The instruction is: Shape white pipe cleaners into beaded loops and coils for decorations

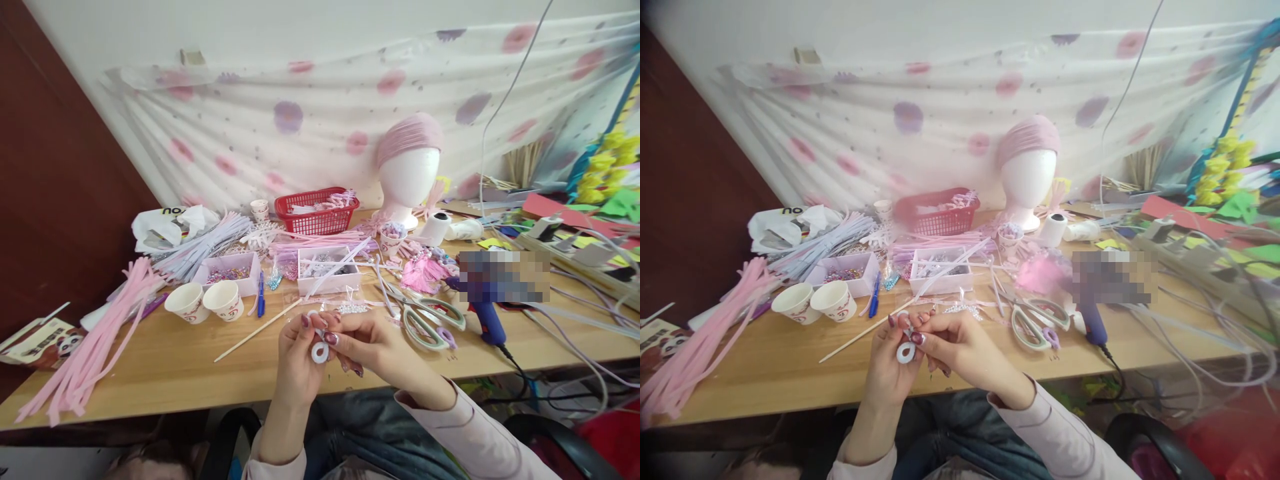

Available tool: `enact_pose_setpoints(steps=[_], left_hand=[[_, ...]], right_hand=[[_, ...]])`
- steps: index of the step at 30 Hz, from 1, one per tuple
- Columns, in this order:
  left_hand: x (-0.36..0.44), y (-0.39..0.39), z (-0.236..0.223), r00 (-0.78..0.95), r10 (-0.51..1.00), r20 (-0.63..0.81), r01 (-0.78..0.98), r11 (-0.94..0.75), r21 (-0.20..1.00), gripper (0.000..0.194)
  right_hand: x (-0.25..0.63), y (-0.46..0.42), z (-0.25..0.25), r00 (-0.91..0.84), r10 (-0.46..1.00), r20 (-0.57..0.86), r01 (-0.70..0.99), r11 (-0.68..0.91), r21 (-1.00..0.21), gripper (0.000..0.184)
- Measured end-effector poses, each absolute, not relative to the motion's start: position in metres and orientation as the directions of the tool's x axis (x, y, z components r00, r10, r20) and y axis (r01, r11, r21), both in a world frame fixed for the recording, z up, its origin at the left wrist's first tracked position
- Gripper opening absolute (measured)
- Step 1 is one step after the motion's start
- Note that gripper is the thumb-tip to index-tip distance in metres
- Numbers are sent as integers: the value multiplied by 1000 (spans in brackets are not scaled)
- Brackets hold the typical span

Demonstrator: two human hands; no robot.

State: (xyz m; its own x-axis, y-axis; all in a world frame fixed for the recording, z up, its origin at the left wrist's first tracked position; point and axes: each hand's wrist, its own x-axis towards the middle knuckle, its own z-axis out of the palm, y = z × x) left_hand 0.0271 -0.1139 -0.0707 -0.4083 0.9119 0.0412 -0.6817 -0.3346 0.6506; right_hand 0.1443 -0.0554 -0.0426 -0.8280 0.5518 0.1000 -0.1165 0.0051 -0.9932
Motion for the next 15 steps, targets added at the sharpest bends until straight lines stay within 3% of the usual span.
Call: enact_pose_setpoints(steps=[10, 15], left_hand=[[32, -110, -73, -367, 921, 130, -649, -353, 674, 24], [28, -111, -74, -287, 958, 24, -714, -231, 660, 28]], right_hand=[[144, -54, -44, -781, 623, 51, -145, -102, -984, 27], [146, -54, -45, -750, 658, 66, -207, -139, -968, 19]])
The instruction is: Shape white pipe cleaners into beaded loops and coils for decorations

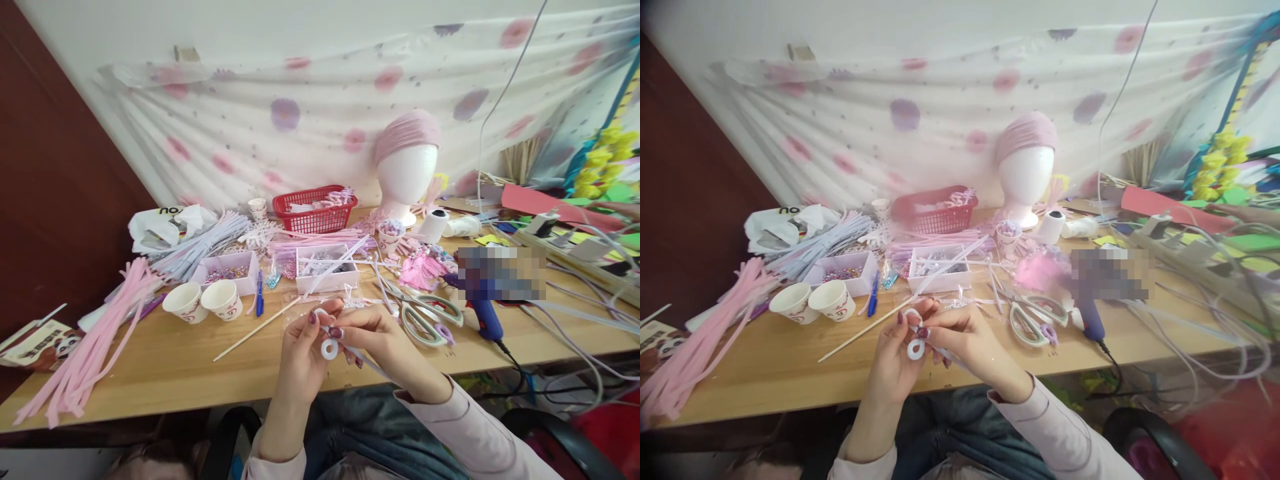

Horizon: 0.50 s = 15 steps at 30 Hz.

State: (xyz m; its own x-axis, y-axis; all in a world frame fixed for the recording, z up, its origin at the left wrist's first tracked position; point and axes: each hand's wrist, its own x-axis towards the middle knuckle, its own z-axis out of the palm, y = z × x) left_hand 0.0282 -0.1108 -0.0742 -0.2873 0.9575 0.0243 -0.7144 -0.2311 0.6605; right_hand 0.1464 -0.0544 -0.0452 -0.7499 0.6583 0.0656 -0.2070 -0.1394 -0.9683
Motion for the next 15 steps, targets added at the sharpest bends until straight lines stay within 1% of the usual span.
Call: enact_pose_setpoints(steps=[2, 3, 5, 6, 7, 8, 9, 10, 11, 12, 13, 15], left_hand=[[25, -112, -76, -229, 973, -26, -739, -156, 655, 34], [22, -113, -76, -222, 975, -26, -732, -149, 664, 36], [15, -117, -75, -274, 960, 51, -642, -222, 734, 37], [11, -120, -73, -313, 941, 133, -538, -291, 791, 36], [6, -123, -71, -331, 913, 239, -386, -362, 848, 35], [0, -127, -67, -310, 886, 346, -197, -415, 888, 34], [-6, -130, -63, -235, 863, 446, 33, -452, 891, 29], [-11, -133, -58, -129, 848, 514, 246, -474, 845, 26], [-16, -135, -53, -50, 828, 558, 398, -496, 772, 27], [-20, -136, -49, 11, 803, 596, 503, -519, 691, 29], [-23, -137, -45, 51, 778, 627, 567, -539, 623, 31], [-25, -136, -39, 79, 729, 680, 614, -574, 543, 30]], right_hand=[[148, -54, -46, -733, 675, 80, -248, -157, -956, 15], [149, -53, -45, -729, 679, 84, -267, -169, -949, 14], [151, -51, -45, -737, 671, 82, -282, -195, -939, 14], [152, -50, -44, -750, 658, 74, -274, -206, -939, 15], [154, -48, -43, -768, 637, 63, -258, -218, -941, 15], [155, -47, -42, -790, 611, 52, -238, -227, -945, 15], [157, -46, -42, -810, 584, 43, -217, -231, -948, 16], [158, -44, -41, -826, 562, 38, -200, -229, -953, 16], [159, -43, -41, -837, 545, 36, -186, -223, -957, 15], [160, -43, -41, -845, 534, 33, -173, -215, -961, 16], [160, -42, -41, -848, 529, 27, -160, -207, -965, 16], [161, -43, -41, -848, 530, 10, -143, -212, -967, 16]])
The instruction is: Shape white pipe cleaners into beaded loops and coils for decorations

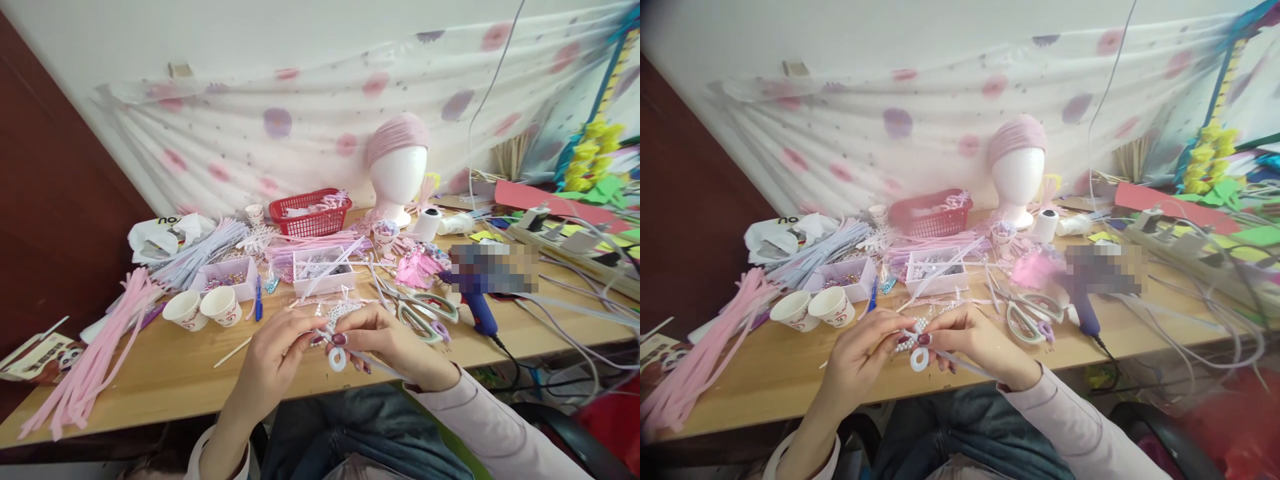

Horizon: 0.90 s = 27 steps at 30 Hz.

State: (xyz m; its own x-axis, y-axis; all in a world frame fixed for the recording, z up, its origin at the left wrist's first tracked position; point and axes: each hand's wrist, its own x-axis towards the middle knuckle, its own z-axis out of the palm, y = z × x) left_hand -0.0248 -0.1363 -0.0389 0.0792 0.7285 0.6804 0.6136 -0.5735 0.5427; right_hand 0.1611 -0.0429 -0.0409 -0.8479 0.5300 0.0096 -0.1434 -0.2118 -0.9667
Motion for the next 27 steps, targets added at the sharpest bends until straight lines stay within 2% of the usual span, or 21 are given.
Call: enact_pose_setpoints(steps=[5, 7, 8, 10, 12, 15, 18, 23, 27], left_hand=[[-19, -135, -36, 75, 682, 727, 573, -627, 529, 25], [-14, -136, -39, -11, 696, 718, 554, -593, 584, 26], [-12, -136, -42, -93, 716, 692, 516, -560, 648, 25], [-6, -134, -47, -265, 779, 568, 312, -488, 815, 21], [1, -131, -52, -351, 845, 404, -10, -435, 900, 10], [14, -125, -56, -317, 919, 235, -377, -349, 858, 21], [25, -121, -56, -238, 962, 131, -552, -245, 797, 26], [32, -118, -57, -195, 976, 93, -644, -199, 739, 29], [35, -115, -62, -284, 954, 91, -632, -258, 731, 24]], right_hand=[[161, -46, -39, -851, 526, 4, -144, -226, -964, 20], [162, -47, -39, -846, 532, 26, -153, -196, -969, 22], [161, -47, -39, -842, 538, 40, -164, -185, -969, 23], [161, -47, -40, -831, 552, 69, -204, -188, -961, 25], [159, -47, -43, -815, 573, 91, -259, -219, -941, 25], [154, -50, -45, -795, 598, 101, -311, -259, -914, 23], [150, -54, -44, -781, 617, 96, -307, -246, -919, 24], [148, -61, -41, -756, 651, 66, -279, -230, -933, 30], [147, -62, -43, -766, 639, 75, -258, -198, -946, 34]])
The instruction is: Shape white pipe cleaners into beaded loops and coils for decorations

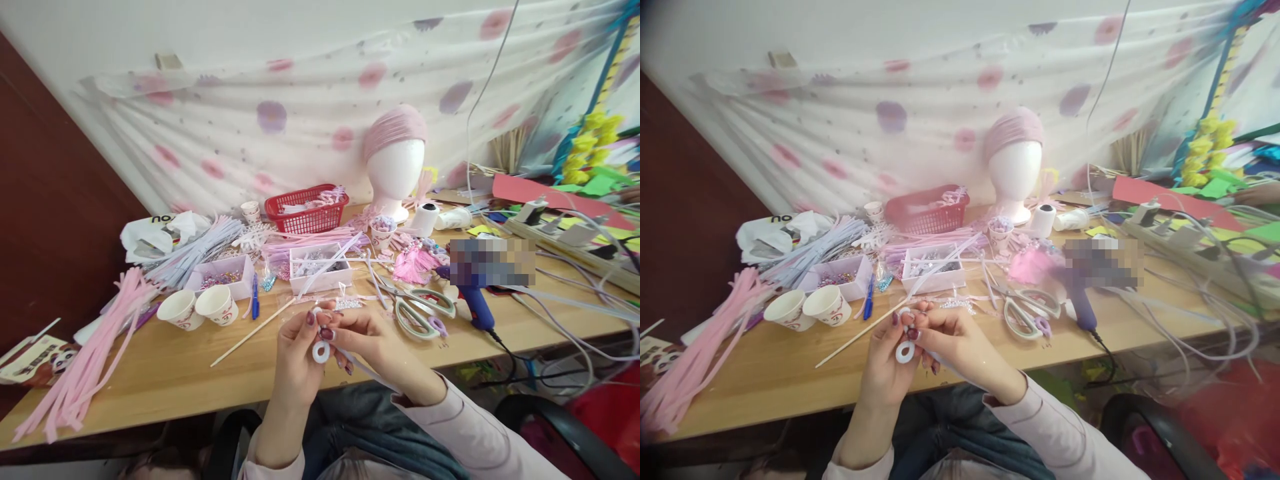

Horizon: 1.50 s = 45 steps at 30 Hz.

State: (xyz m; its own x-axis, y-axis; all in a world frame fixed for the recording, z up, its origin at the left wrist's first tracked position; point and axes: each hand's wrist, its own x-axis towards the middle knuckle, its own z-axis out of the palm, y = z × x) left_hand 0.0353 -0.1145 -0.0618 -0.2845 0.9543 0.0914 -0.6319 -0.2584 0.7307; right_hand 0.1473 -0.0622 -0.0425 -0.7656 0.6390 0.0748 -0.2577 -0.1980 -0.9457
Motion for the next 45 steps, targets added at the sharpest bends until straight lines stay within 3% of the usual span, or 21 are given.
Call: enact_pose_setpoints(steps=[13, 20, 24, 29, 35, 45], left_hand=[[43, -109, -63, -384, 923, -15, -712, -285, 642, 21], [39, -103, -67, -257, 964, -73, -776, -161, 610, 25], [36, -99, -71, -255, 958, -135, -832, -146, 535, 25], [29, -101, -71, -282, 955, -98, -760, -159, 630, 36], [30, -117, -68, -424, 903, 68, -462, -280, 842, 34], [31, -129, -74, -584, 811, -6, -337, -237, 911, 30]], right_hand=[[147, -58, -35, -727, 669, 153, -216, -12, -976, 37], [138, -57, -48, -631, 770, 96, -284, -114, -952, 28], [136, -57, -50, -579, 794, 183, -344, -35, -938, 22], [139, -54, -46, -578, 791, 200, -271, 46, -962, 27], [141, -55, -41, -564, 794, 227, -217, 123, -968, 32], [135, -60, -52, -498, 828, 256, -286, 121, -950, 28]])
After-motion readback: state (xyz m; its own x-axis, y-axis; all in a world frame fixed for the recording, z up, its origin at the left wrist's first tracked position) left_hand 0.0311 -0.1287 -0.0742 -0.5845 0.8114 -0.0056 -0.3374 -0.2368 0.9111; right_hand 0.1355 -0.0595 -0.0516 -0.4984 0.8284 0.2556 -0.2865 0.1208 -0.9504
